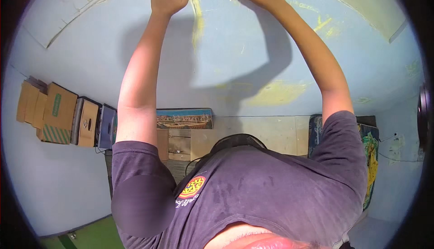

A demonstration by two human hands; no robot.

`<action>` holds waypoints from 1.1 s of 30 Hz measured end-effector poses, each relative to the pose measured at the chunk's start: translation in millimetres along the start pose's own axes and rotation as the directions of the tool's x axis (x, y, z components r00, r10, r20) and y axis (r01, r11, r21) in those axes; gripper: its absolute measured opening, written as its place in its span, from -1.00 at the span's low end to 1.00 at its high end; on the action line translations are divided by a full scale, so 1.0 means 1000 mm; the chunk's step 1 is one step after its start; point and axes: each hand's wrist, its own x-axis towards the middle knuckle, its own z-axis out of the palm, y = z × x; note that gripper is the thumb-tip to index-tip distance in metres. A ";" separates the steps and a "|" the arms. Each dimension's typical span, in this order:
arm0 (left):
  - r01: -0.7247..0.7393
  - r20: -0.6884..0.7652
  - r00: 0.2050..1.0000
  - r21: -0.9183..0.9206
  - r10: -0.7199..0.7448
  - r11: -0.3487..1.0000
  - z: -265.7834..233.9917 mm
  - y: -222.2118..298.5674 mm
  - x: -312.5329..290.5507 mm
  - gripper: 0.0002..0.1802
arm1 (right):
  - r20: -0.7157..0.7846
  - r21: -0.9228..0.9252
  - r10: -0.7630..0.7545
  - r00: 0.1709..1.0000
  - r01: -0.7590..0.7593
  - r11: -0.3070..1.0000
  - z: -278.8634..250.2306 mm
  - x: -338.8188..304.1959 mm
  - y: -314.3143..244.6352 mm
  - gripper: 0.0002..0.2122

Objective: The person rubs the upper surface of a wall with a small white rectangular pad, moving it across the surface. The person briefly removes a framed picture from the wall and continues rubbing the wall surface with the pad.

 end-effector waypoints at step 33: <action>0.022 0.044 0.999 0.091 -0.026 0.996 0.001 0.003 -0.008 -0.28 | 0.077 0.154 -0.290 0.954 0.276 0.949 0.069 -0.054 -0.055 -0.38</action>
